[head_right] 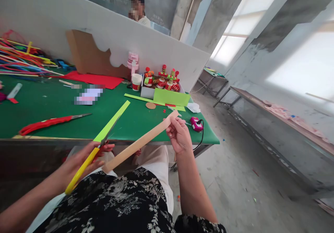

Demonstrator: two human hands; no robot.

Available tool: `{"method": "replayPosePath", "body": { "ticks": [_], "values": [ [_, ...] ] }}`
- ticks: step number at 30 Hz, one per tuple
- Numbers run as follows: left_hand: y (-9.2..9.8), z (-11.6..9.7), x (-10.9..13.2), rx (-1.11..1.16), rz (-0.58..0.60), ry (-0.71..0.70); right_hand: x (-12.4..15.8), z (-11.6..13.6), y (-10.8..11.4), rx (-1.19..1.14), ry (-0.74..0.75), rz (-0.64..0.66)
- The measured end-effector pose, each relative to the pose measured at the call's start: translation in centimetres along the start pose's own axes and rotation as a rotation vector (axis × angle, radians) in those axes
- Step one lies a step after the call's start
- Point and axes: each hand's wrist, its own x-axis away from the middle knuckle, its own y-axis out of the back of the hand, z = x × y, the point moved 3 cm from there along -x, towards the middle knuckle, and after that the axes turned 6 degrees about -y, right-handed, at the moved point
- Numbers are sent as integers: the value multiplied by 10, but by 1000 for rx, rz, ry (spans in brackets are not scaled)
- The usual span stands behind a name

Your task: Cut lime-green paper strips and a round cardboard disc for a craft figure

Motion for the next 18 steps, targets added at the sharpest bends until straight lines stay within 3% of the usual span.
{"method": "replayPosePath", "body": {
  "ticks": [4,10,13,18],
  "values": [
    [-19,-12,-4,235,79,65,-16,-12,-2,61,-3,-14],
    [-30,-3,6,302,-80,268,-37,-42,7,106,-26,-109],
    [-36,7,11,435,-80,330,-40,-52,11,113,-40,-146],
    [-37,2,12,395,-147,339,-44,-63,13,125,-48,-171]
  ]
}}
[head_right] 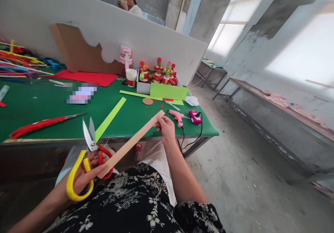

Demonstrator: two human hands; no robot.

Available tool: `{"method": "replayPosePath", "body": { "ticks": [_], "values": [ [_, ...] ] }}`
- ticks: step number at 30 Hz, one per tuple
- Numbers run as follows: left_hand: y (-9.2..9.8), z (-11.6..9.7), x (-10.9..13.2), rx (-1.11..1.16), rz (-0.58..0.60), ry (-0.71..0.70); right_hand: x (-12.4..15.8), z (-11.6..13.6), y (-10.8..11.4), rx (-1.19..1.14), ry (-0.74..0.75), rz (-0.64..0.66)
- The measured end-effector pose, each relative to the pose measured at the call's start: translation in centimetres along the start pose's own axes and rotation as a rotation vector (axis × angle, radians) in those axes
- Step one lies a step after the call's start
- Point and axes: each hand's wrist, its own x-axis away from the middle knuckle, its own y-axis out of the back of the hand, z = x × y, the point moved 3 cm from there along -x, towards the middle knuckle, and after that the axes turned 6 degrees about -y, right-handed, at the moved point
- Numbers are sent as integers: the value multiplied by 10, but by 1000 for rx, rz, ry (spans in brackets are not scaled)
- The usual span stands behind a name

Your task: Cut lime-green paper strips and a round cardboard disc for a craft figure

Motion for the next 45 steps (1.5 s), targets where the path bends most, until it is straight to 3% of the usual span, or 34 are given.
{"method": "replayPosePath", "body": {
  "ticks": [4,12,17,19,24,30,42,45],
  "values": [
    [0,-15,5,-164,-45,-27,-4,-5,3,36,34,-48],
    [2,-18,7,-175,-91,-31,-13,-8,4,54,23,-103],
    [-1,-15,6,-70,-159,66,19,-14,17,-31,128,-202],
    [-2,-16,6,-91,-143,70,43,-33,15,-30,47,-96],
    [-4,-9,7,-70,-79,69,92,-96,-12,-34,-425,225],
    [-2,4,2,-120,-61,4,98,-121,-45,-55,-592,503],
    [3,19,3,-200,-63,-50,92,-131,-39,9,-532,398],
    [2,18,3,-202,-80,-49,95,-130,-42,25,-541,439]
  ]
}}
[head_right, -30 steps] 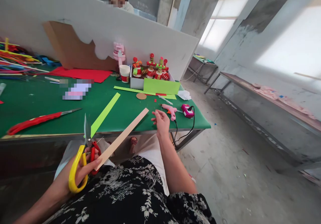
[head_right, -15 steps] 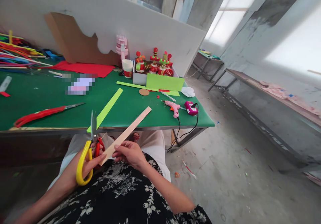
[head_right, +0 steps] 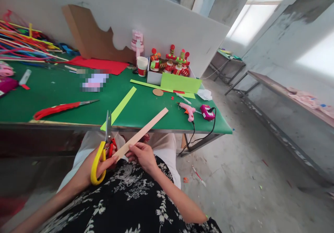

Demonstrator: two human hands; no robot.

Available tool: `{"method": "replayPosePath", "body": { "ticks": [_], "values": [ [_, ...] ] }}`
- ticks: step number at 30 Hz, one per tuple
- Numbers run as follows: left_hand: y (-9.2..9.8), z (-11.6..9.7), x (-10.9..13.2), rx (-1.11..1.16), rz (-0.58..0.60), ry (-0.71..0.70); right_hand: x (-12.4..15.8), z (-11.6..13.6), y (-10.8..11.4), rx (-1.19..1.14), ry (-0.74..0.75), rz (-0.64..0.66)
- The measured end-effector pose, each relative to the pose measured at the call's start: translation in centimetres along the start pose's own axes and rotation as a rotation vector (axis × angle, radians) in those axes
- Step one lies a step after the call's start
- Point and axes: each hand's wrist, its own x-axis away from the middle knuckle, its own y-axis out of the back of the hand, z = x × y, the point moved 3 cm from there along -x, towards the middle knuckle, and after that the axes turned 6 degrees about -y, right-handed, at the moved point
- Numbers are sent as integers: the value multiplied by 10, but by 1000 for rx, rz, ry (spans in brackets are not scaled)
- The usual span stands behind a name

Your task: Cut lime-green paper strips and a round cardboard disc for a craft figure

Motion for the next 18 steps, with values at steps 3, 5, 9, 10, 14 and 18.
{"method": "replayPosePath", "body": {
  "ticks": [3,5,9,10,14,18],
  "values": [
    [-3,0,-2,-28,-8,-32,0,-3,-5,53,-46,67],
    [-3,2,-3,-37,-2,-47,-2,-5,-5,69,-61,67],
    [15,5,4,-197,90,-91,-3,-4,-2,42,-45,24],
    [22,6,8,-307,144,-115,-3,-3,-1,34,-37,11],
    [50,10,24,-757,334,-147,0,1,1,7,12,-46],
    [59,18,39,-866,478,-50,1,4,0,-37,77,-81]
  ]
}}
